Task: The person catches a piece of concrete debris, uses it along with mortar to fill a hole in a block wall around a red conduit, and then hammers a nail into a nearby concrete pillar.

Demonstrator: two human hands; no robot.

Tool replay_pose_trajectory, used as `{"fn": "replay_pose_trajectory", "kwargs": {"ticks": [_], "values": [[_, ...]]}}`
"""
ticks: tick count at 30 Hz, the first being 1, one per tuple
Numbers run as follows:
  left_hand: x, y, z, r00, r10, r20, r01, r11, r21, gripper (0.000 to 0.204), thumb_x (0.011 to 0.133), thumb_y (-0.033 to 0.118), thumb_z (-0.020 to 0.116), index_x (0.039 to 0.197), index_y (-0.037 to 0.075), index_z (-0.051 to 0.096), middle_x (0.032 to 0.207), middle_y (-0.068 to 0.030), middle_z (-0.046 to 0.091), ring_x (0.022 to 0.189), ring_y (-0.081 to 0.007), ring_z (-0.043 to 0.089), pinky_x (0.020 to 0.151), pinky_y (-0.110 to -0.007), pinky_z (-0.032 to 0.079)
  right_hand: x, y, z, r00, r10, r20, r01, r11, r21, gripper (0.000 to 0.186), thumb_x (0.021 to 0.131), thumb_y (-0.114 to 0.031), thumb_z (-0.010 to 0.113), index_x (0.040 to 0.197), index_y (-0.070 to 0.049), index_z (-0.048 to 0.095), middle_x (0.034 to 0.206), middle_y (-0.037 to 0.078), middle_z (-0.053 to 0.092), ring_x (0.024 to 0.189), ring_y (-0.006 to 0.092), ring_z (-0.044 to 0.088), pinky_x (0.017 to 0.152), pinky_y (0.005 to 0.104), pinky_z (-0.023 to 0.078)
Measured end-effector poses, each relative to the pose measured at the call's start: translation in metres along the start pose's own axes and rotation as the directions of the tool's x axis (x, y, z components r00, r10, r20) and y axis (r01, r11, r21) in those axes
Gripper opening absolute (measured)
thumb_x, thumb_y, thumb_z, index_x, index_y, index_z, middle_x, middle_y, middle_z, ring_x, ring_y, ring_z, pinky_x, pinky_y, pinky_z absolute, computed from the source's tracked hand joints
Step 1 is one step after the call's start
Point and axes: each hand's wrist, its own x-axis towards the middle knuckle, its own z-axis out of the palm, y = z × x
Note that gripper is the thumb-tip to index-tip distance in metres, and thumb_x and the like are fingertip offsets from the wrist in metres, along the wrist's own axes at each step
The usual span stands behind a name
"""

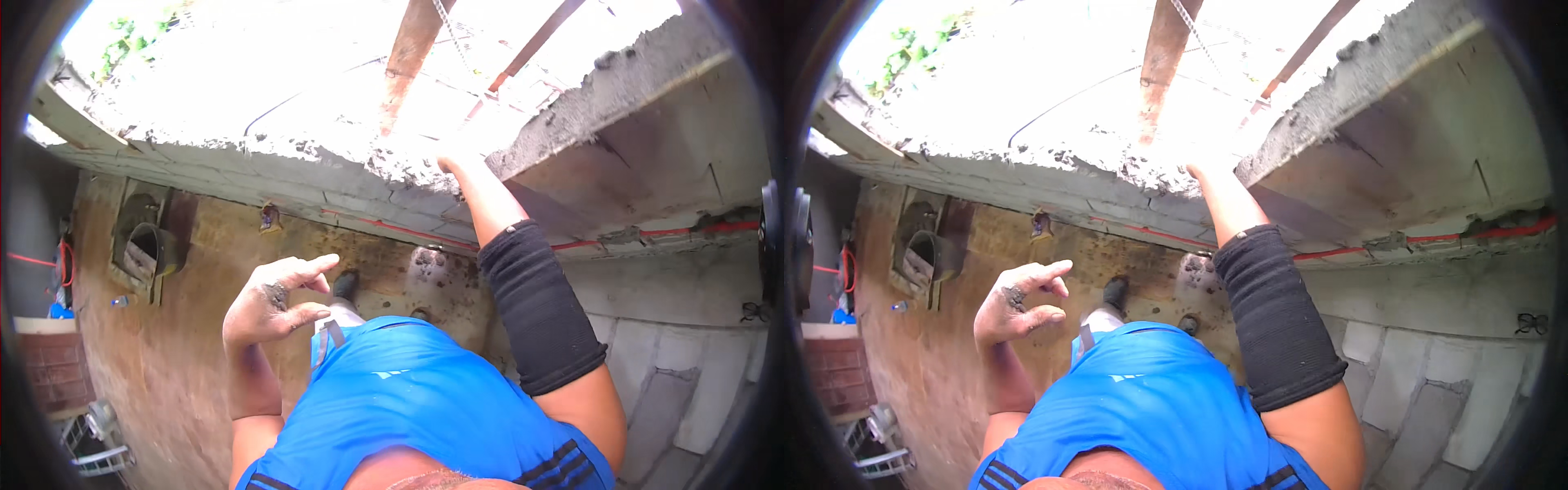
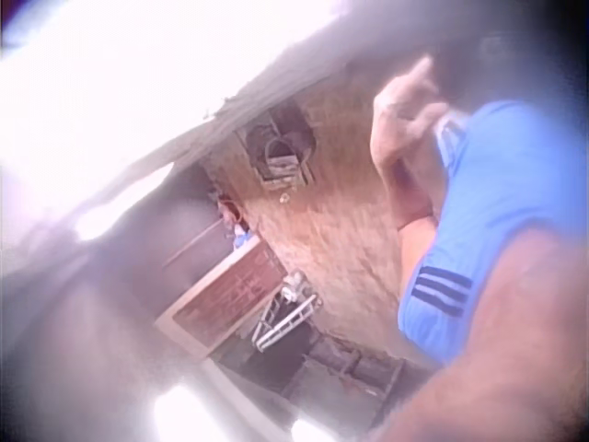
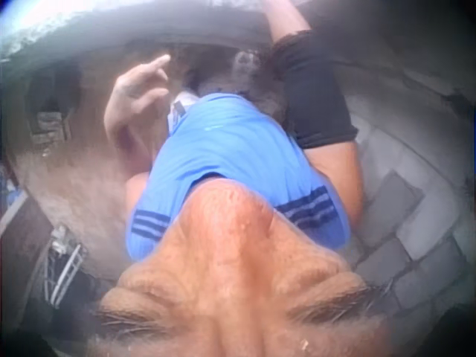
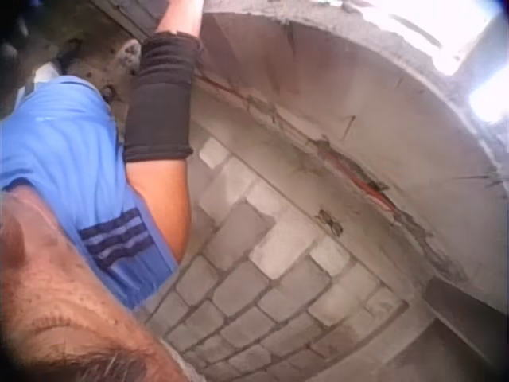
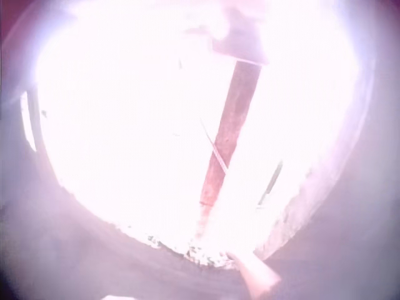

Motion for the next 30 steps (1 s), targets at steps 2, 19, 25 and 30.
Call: {"fn": "replay_pose_trajectory", "kwargs": {"ticks": [2, 19, 25, 30], "values": [[-0.015, -0.022, -0.023, 0.992, -0.117, -0.056, 0.114, 0.992, -0.061, 0.064, 0.075, 0.012, 0.080, 0.135, 0.003, 0.059, 0.092, -0.0086, 0.069, 0.084, -0.0195, 0.065, 0.081, -0.034, 0.053, 0.005, 0.002, 0.005, 0.995, 0.025, 0.098, -0.021, 0.999, -0.050, 0.032, 0.082, -0.013, 0.061, 0.109, 0.001, 0.069, 0.110, 0.021, 0.069, 0.106, 0.0352, 0.065, 0.092, 0.0440, 0.050], [-0.030, -0.101, -0.111, 0.933, -0.347, -0.098, 0.325, 0.926, -0.190, 0.050, 0.084, 0.010, 0.074, 0.132, 0.004, 0.061, 0.089, -0.0050, 0.070, 0.082, -0.0125, 0.063, 0.081, -0.029, 0.051, 0.006, -0.038, -0.019, 0.959, 0.200, 0.202, -0.158, 0.966, -0.206, 0.021, 0.089, -0.009, 0.056, 0.095, -0.006, 0.076, 0.103, 0.018, 0.073, 0.100, 0.0338, 0.070, 0.083, 0.0438, 0.056], [-0.049, -0.124, -0.118, 0.907, -0.381, -0.179, 0.352, 0.920, -0.171, 0.047, 0.085, 0.011, 0.072, 0.130, 0.003, 0.062, 0.091, -0.0034, 0.071, 0.082, -0.0099, 0.062, 0.080, -0.027, 0.051, 0.000, -0.063, -0.060, 0.938, 0.240, 0.250, -0.212, 0.968, -0.135, 0.019, 0.087, -0.009, 0.059, 0.094, -0.003, 0.075, 0.102, 0.022, 0.072, 0.101, 0.0358, 0.070, 0.085, 0.0439, 0.056], [-0.075, -0.151, -0.146, 0.771, -0.557, -0.308, 0.527, 0.830, -0.182, 0.046, 0.084, 0.016, 0.072, 0.128, 0.005, 0.064, 0.089, -0.0017, 0.072, 0.083, -0.0095, 0.062, 0.079, -0.028, 0.051, -0.015, -0.056, -0.041, 0.996, 0.087, 0.012, -0.083, 0.897, 0.434, 0.017, 0.079, -0.007, 0.062, 0.084, 0.007, 0.071, 0.089, 0.025, 0.071, 0.081, 0.0344, 0.071, 0.077, 0.0400, 0.056]]}}
